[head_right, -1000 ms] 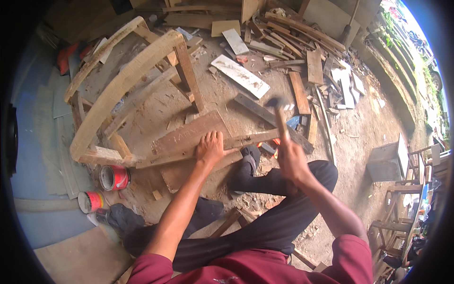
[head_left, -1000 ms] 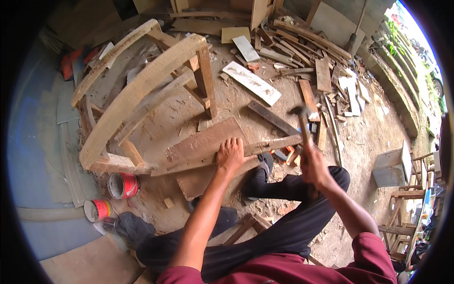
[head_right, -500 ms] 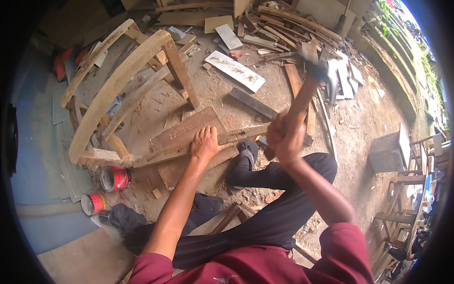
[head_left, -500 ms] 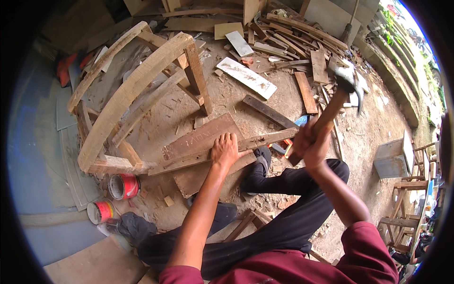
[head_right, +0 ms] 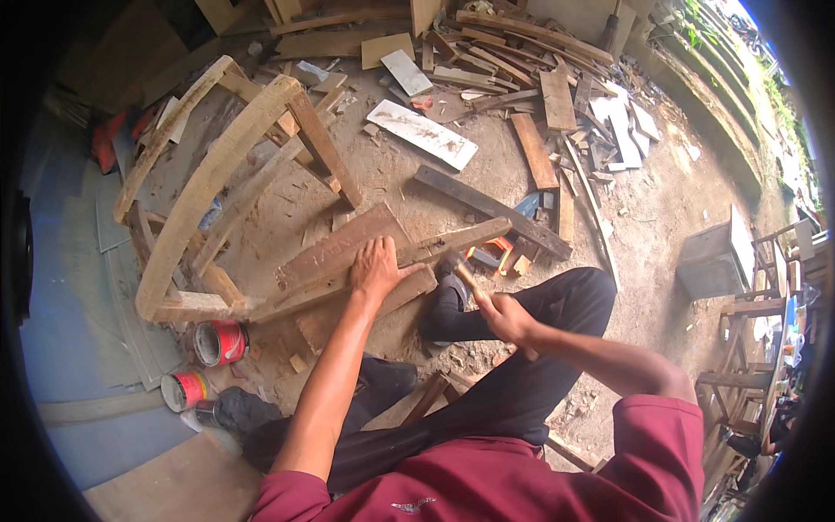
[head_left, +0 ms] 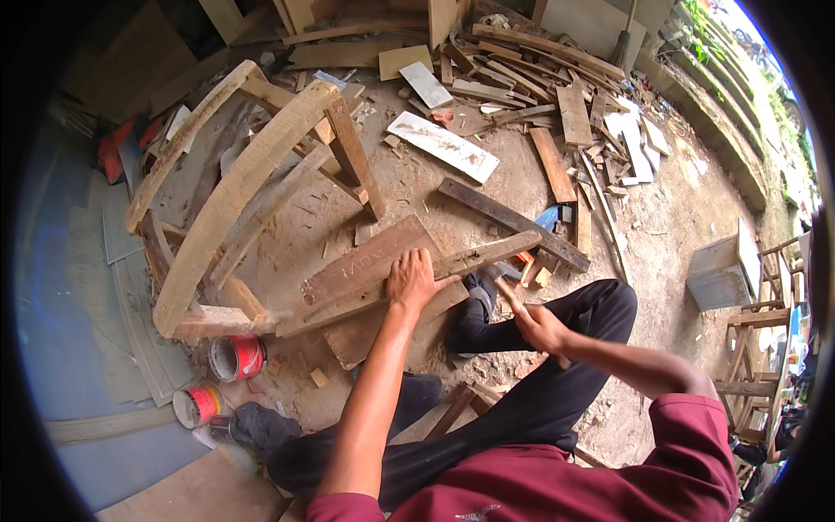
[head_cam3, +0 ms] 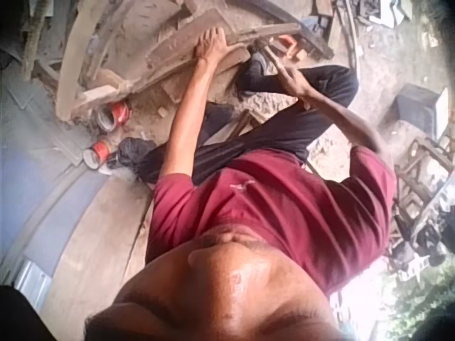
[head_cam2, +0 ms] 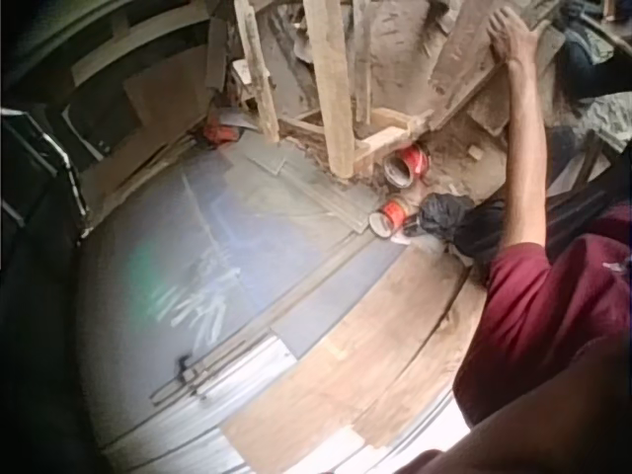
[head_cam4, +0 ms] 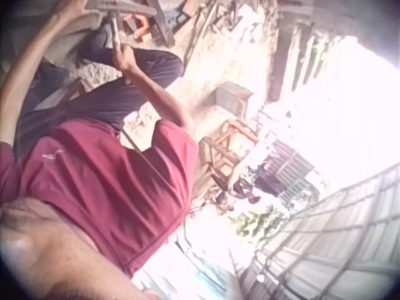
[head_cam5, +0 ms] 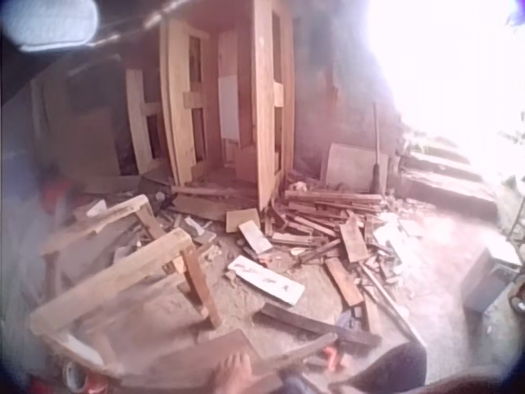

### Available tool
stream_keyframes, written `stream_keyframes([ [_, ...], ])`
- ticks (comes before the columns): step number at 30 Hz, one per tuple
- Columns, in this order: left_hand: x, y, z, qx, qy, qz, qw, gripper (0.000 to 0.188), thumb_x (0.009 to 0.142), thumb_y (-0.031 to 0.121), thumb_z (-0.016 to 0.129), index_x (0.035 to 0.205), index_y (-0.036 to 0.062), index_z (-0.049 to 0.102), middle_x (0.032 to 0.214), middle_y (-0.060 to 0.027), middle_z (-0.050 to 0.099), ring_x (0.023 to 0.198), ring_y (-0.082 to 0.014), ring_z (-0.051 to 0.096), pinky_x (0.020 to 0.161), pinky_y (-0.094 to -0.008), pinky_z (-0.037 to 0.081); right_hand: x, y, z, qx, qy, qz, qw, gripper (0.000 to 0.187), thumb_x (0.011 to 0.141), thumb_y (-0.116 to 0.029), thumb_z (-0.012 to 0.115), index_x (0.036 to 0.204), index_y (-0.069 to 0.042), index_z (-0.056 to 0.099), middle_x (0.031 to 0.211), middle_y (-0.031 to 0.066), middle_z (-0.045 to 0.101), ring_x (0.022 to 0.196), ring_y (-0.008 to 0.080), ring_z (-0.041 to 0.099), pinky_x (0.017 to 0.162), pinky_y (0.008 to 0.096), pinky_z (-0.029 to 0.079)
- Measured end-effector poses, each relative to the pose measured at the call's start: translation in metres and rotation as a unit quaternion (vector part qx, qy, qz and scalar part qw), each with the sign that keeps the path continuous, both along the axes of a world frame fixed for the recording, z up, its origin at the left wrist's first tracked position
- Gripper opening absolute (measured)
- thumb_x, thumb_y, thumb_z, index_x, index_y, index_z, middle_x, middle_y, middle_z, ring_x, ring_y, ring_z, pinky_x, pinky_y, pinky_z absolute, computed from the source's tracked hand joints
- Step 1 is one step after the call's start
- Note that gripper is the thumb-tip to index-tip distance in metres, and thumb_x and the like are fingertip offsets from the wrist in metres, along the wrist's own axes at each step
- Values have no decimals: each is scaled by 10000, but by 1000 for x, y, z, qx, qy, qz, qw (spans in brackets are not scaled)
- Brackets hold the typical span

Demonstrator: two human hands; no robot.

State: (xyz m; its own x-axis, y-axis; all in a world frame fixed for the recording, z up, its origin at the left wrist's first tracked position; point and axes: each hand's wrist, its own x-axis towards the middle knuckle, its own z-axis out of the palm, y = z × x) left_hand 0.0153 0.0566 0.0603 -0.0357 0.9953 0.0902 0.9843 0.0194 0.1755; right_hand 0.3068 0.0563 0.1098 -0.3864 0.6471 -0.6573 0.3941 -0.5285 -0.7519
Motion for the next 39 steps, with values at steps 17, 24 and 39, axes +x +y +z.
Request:
stream_keyframes([
  [17, -1, -11, -3, 2, 22, 45, 999, 792, 777, 787, 572, 980, 21, 559, 958, -152, 621, 951, -295, 610, 819, -434, 490, -38, 35, 130, 87, 81, -109, 987, 600, 976, -700, 332, 822, -129, 431, 553, -61, 339, 372, 63, 283, 325, 244, 239],
  [24, 9, -6, -2, 4, 19, 48, 999, 787, 762, 759, 613, 1044, 26, 565, 1011, -142, 620, 982, -281, 600, 828, -411, 486, -64, 50, 89, 383, 188, -37, 904, 525, 1033, -571, 346, 966, -68, 479, 622, 4, 427, 513, 91, 409, 445, 234, 342],
  [39, 5, -6, -7, -3, 26, 31, 999, 853, 726, 798, 610, 1079, 24, 568, 1032, -129, 620, 991, -253, 594, 834, -403, 485, -38, 57, 67, 252, -63, 114, 959, 557, 1039, -553, 369, 908, -50, 568, 621, 11, 506, 452, 142, 491, 400, 296, 411],
])
